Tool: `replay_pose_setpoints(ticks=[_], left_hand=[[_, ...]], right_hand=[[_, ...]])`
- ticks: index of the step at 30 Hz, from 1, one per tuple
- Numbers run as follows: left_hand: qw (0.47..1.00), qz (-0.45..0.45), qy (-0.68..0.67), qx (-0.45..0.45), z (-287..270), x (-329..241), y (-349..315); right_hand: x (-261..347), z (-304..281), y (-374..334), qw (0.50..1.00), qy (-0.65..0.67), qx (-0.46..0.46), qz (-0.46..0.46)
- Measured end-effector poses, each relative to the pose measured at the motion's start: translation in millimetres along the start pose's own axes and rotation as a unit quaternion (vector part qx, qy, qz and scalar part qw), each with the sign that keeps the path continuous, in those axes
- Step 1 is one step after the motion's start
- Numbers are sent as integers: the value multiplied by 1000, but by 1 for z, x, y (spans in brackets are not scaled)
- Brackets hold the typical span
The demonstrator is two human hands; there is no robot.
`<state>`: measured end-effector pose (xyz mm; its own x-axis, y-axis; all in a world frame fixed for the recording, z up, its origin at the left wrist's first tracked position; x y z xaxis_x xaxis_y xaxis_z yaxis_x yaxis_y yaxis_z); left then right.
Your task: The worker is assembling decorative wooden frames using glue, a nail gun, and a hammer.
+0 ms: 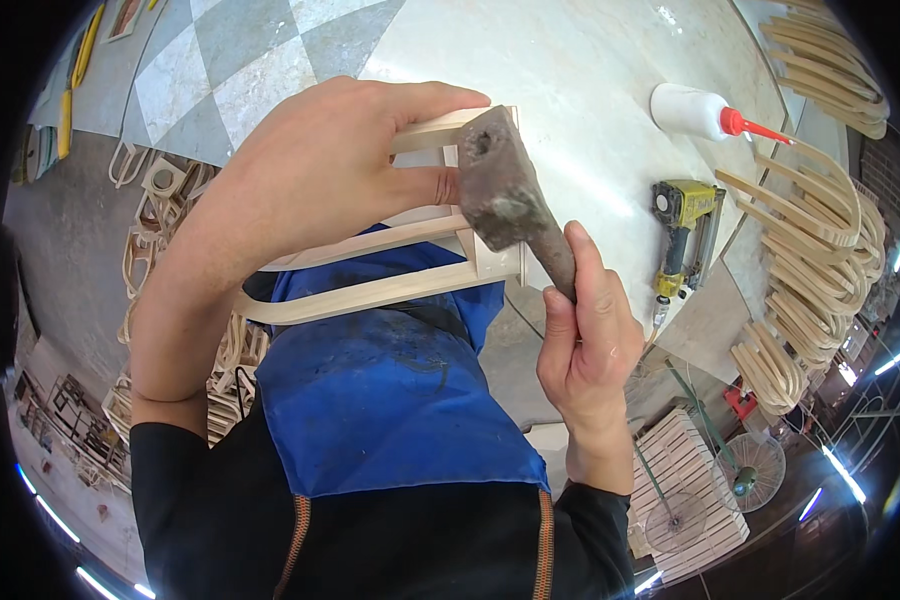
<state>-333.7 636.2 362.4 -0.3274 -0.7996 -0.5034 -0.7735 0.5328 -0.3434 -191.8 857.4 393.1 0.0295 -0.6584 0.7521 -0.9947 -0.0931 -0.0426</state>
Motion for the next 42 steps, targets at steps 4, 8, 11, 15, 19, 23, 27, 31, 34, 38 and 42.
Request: replay_pose_setpoints(ticks=[4, 8, 11, 15, 19, 23, 27, 31, 34, 38, 42], left_hand=[[1000, 13, 1, -14, 5, 2, 2], [1000, -11, -5, 6, 2, 1, 1], [1000, -7, -3, 6, 0, -2, 2], [999, 22, 2, -24, 1, 0, -4], [999, 35, 13, -30, -15, -20, -28], [989, 52, 92, -99, -21, -39, -43], [976, 55, 145, -150, -21, -48, -50], [965, 51, 180, -184, -14, -54, -54], [957, 41, 207, -199, -10, -58, -55], [964, 42, 188, -185, -8, -62, -58], [975, 27, 163, -149, -7, -61, -57]], right_hand=[[-9, 5, -2, 998, 47, -31, -27], [-23, 6, -24, 988, 111, -103, 29], [-38, 7, -30, 982, 103, -151, 37], [-69, 14, -22, 976, 22, -215, 4], [-107, 14, -30, 971, -102, -214, 35], [-114, 17, -29, 967, -124, -209, 75], [-119, 22, -21, 966, -135, -205, 83], [-120, 25, -18, 965, -141, -208, 74], [-120, 28, -20, 963, -146, -219, 62], [-125, 30, -22, 962, -148, -222, 56], [-123, 30, -25, 962, -149, -221, 48]])
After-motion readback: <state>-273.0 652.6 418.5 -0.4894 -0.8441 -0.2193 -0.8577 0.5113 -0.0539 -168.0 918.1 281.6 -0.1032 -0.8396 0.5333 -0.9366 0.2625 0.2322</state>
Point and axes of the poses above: each hand's wrist, its own y-axis towards the middle knuckle, its own z-axis out of the palm, x = y × z, the point moved 2 cm from there along y, towards the middle knuckle, and after that the axes turned 15 degrees about y, right-handed, at the moved point
